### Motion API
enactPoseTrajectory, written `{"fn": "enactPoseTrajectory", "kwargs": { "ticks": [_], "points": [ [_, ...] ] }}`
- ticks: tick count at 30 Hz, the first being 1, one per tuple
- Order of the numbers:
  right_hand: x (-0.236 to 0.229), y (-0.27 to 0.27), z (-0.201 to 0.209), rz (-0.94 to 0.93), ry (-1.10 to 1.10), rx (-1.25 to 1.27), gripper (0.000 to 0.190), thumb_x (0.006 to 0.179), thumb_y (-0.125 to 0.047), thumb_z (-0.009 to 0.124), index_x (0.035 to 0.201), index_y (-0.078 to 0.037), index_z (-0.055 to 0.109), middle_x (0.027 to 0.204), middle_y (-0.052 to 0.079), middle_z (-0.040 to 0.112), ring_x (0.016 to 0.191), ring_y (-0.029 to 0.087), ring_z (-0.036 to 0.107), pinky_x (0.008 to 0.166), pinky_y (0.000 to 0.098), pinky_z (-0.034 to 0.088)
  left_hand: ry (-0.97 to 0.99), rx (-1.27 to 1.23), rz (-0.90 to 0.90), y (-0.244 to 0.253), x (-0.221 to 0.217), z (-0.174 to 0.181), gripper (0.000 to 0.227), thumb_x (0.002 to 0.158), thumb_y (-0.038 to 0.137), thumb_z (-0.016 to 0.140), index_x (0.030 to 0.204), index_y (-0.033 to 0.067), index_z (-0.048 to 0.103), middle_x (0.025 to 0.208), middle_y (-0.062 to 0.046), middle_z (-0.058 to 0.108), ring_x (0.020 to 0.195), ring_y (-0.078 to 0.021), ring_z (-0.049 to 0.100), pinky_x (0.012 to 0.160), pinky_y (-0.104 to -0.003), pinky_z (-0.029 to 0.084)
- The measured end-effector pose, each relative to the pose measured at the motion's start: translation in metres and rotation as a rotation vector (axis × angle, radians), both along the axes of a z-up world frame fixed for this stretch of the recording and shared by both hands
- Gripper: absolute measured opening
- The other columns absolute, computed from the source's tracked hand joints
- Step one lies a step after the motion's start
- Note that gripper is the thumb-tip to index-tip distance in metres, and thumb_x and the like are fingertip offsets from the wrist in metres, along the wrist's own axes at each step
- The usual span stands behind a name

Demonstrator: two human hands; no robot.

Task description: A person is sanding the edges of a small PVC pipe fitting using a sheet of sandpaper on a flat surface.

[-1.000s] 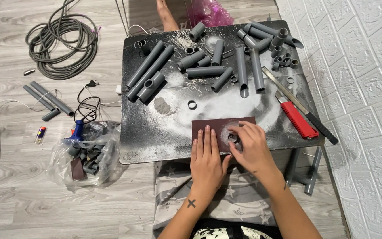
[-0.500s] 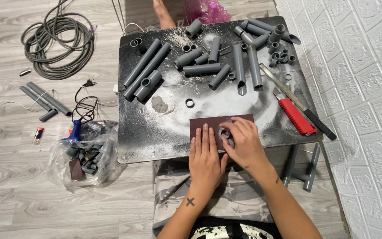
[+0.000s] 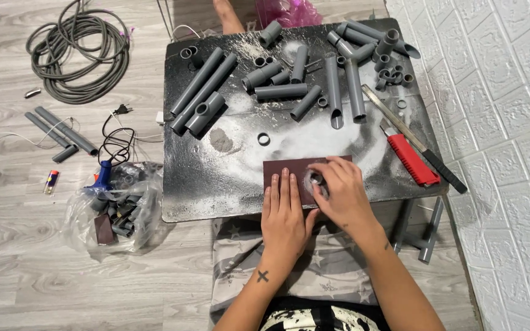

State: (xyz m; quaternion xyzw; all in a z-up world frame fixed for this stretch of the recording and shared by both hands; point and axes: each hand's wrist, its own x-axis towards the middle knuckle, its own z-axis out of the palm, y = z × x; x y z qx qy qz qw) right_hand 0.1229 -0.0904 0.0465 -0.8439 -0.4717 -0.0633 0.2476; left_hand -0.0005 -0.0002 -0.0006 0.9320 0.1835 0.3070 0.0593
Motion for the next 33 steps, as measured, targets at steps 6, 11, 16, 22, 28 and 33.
{"fn": "enactPoseTrajectory", "kwargs": {
  "ticks": [6, 11, 16, 22, 28, 33],
  "points": [
    [-0.003, -0.004, 0.0, 0.006, 0.029, 0.002, 0.038, 0.086, -0.014, 0.073, 0.123, -0.015, 0.067, 0.098, 0.005, 0.071, 0.124, 0.028, 0.06, 0.108, 0.0555, 0.041, -0.007, 0.018, -0.001, 0.001, 0.001, -0.001, 0.076, 0.099, 0.055, 0.041, 0.147, -0.0036, 0.046, 0.154, -0.023, 0.044, 0.144, -0.0399, 0.039, 0.121, -0.045, 0.023],
    [0.0, -0.005, -0.002, 0.006, -0.029, -0.017, 0.042, 0.082, -0.018, 0.076, 0.123, -0.017, 0.067, 0.098, 0.001, 0.068, 0.122, 0.026, 0.06, 0.107, 0.0528, 0.044, -0.022, 0.008, 0.013, 0.0, 0.001, 0.001, 0.076, 0.099, 0.056, 0.042, 0.146, -0.0036, 0.047, 0.154, -0.023, 0.044, 0.145, -0.0399, 0.039, 0.121, -0.045, 0.023],
    [-0.006, -0.007, 0.003, -0.013, 0.047, -0.022, 0.039, 0.084, -0.015, 0.075, 0.123, -0.016, 0.069, 0.095, 0.004, 0.069, 0.122, 0.027, 0.06, 0.108, 0.0555, 0.043, -0.021, 0.014, 0.013, -0.002, -0.001, 0.001, 0.075, 0.1, 0.055, 0.04, 0.146, -0.0037, 0.047, 0.154, -0.023, 0.045, 0.144, -0.0396, 0.04, 0.121, -0.046, 0.024],
    [0.001, -0.008, -0.015, -0.011, -0.022, 0.016, 0.048, 0.078, -0.02, 0.079, 0.124, -0.019, 0.067, 0.097, 0.0, 0.068, 0.121, 0.024, 0.06, 0.107, 0.0502, 0.044, -0.01, 0.005, 0.0, 0.0, -0.001, 0.002, 0.075, 0.1, 0.055, 0.039, 0.147, -0.004, 0.046, 0.154, -0.023, 0.044, 0.145, -0.0402, 0.039, 0.121, -0.046, 0.023],
    [0.005, -0.003, -0.018, -0.021, -0.024, 0.035, 0.048, 0.08, -0.02, 0.078, 0.126, -0.02, 0.066, 0.099, -0.002, 0.07, 0.122, 0.023, 0.059, 0.107, 0.0511, 0.042, -0.009, 0.014, 0.0, 0.0, 0.001, 0.0, 0.076, 0.099, 0.054, 0.043, 0.148, -0.004, 0.045, 0.155, -0.023, 0.042, 0.145, -0.04, 0.038, 0.121, -0.046, 0.023],
    [0.003, -0.007, -0.02, -0.013, -0.061, 0.053, 0.053, 0.075, -0.019, 0.077, 0.127, -0.023, 0.066, 0.1, -0.004, 0.07, 0.124, 0.022, 0.059, 0.11, 0.0475, 0.039, -0.008, 0.008, -0.003, 0.0, 0.0, -0.001, 0.076, 0.098, 0.054, 0.044, 0.148, -0.0038, 0.044, 0.156, -0.023, 0.042, 0.145, -0.0398, 0.038, 0.121, -0.045, 0.023]
  ]
}}
